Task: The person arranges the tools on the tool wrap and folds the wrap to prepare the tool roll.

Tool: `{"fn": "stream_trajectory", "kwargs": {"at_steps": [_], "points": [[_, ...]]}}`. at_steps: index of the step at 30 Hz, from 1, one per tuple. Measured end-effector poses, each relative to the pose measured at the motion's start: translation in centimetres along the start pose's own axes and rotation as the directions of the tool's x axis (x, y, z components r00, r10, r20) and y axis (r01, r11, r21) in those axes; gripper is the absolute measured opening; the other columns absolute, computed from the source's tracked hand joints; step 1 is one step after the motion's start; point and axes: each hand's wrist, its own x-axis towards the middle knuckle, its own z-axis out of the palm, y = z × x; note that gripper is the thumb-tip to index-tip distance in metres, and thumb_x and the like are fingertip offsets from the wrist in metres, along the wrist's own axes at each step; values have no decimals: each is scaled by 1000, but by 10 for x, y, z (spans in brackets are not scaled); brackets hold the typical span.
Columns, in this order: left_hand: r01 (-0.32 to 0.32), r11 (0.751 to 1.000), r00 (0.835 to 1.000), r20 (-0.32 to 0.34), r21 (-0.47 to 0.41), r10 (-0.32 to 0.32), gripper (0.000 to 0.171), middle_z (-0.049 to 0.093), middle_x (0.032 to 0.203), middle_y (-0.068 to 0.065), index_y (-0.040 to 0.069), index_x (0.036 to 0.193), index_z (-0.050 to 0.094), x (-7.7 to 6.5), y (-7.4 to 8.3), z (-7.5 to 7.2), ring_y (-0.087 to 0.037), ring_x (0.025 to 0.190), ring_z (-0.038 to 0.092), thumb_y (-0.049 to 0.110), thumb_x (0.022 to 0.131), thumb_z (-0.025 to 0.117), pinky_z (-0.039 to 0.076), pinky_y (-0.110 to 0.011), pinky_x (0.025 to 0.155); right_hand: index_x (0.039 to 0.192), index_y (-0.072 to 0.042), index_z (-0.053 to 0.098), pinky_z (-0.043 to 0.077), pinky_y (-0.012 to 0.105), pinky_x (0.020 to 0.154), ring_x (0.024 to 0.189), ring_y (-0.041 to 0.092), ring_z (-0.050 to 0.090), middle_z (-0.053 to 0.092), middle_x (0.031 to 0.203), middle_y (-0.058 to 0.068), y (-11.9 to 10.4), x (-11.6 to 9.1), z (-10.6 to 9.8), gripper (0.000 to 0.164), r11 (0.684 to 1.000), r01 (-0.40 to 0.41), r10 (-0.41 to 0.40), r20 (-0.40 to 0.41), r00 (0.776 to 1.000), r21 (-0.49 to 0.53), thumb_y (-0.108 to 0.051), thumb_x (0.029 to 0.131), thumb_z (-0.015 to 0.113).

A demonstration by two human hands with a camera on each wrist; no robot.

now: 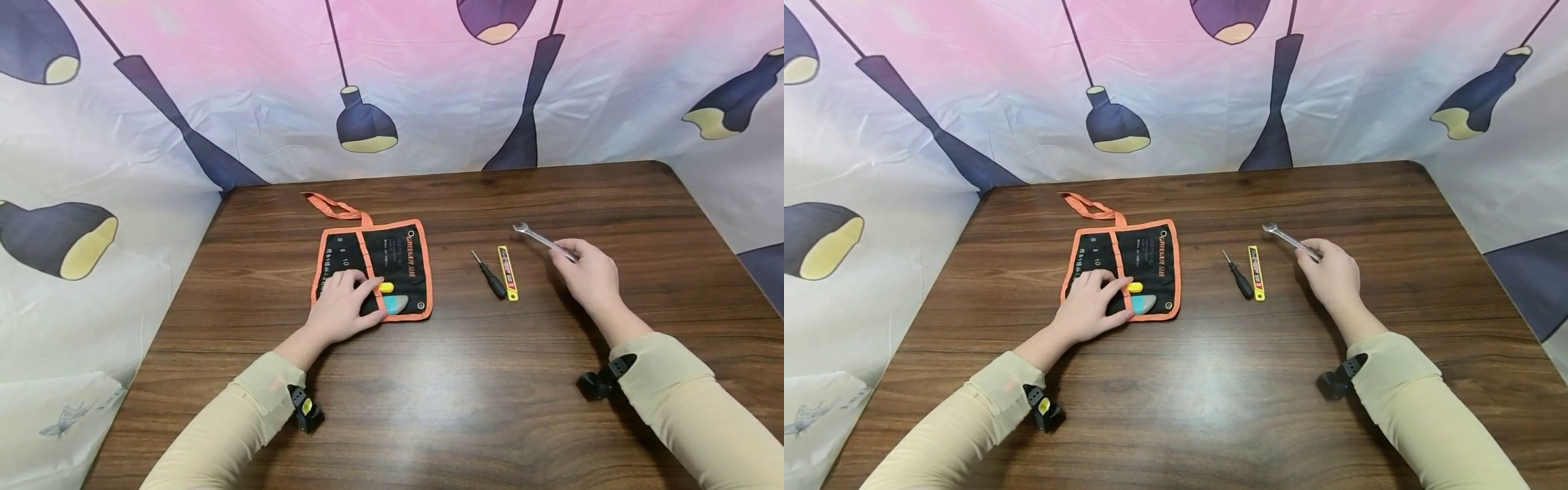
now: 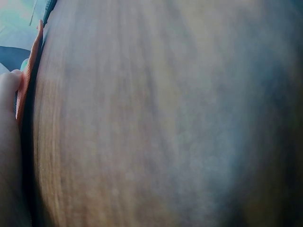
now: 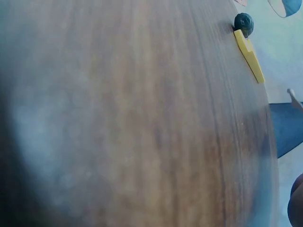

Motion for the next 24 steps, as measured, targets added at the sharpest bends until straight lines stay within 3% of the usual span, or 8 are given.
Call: {"fn": "stream_trajectory", "kwargs": {"at_steps": [6,12,21,24], "points": [[6,1000,1000,-6,2,-6,62,45,114,-8,22,135,51,0,0,1,-28,107,39,58,85,54,31,-47,88,109,-2,64,38,40,66,74,28,55,66,91,16,-10,2,4,31,997,71,-70,-22,997,28,-26,92,57],[59,998,998,-5,4,-59,65,42,113,-7,24,134,51,0,4,1,-29,104,37,61,81,54,27,-48,87,107,-2,66,37,37,64,72,25,53,67,89,15,-18,1,9,27,991,118,-117,-6,993,64,-23,90,60],[160,986,986,-31,-54,-162,66,40,101,-8,23,133,53,3,3,-1,-26,84,34,59,79,59,27,-41,72,104,-4,67,37,34,59,67,22,49,67,87,11,-37,5,19,26,985,133,-140,62,988,106,-26,90,62],[182,983,983,-25,-13,-182,68,40,97,-7,24,135,51,6,3,-3,-24,79,33,64,79,56,27,-39,68,102,-5,68,37,33,58,66,21,49,67,88,11,-42,7,21,24,984,144,-153,79,985,107,-25,89,62]]}}
